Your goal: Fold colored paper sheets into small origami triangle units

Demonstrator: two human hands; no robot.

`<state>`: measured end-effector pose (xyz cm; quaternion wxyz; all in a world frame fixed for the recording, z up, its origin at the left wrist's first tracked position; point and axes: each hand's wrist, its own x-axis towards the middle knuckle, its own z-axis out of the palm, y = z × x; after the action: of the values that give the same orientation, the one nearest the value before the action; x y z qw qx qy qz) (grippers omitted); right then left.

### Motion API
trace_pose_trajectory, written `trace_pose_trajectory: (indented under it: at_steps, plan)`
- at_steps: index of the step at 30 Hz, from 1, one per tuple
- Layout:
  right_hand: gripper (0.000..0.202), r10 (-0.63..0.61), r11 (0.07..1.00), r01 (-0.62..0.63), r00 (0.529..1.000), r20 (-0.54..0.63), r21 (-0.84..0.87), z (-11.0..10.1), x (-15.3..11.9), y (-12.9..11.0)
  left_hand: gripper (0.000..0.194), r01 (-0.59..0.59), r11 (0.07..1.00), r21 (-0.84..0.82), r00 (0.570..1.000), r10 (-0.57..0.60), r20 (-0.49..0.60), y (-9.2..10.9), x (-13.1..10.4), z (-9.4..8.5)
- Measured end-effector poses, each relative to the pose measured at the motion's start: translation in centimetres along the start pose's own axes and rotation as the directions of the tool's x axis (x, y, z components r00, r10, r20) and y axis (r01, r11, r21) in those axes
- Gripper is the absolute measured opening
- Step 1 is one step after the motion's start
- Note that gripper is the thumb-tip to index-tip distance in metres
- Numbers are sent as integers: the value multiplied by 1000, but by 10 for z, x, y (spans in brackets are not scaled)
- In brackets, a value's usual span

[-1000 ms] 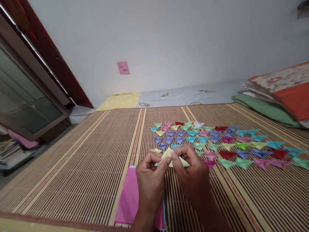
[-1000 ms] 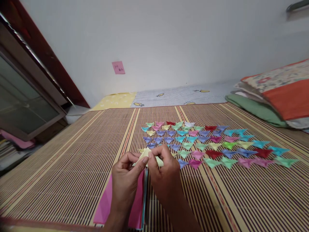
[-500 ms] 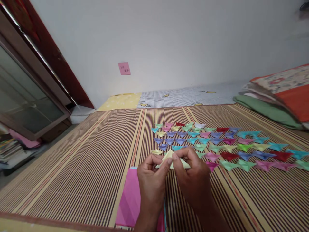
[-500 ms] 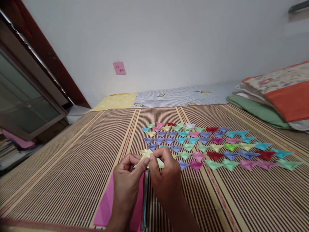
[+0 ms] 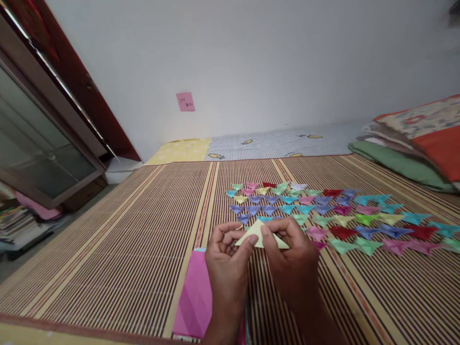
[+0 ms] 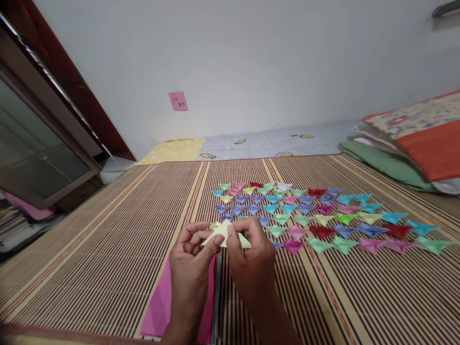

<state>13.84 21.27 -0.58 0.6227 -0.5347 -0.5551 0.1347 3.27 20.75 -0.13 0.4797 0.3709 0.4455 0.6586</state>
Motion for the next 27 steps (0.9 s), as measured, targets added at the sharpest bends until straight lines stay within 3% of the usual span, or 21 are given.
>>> trace_pose_trajectory:
  at_steps: [8,11,15,19,23,27]
  plan:
    - [12,89,992,-88,996,-13,86,0,2,-2,32,-12,1000,10,1000,12,-1,-1,2,-3]
    - [13,151,979,-149,989,-3,136,-1,3,-3,29,36,999,19,991,-38,127,2,5,-6]
    - [13,166,974,-169,986,31,149,-4,5,-5,27,122,989,87,930,-144,338,5,8,-12]
    - [14,154,977,-161,986,59,141,-7,6,-6,27,96,991,89,900,-125,419,5,9,-17]
    - [14,135,971,-161,979,151,176,-11,9,0,24,95,990,101,837,-134,530,7,11,-22]
    - [12,50,982,-99,958,282,160,-13,11,6,16,148,981,129,848,-193,493,12,10,-20]
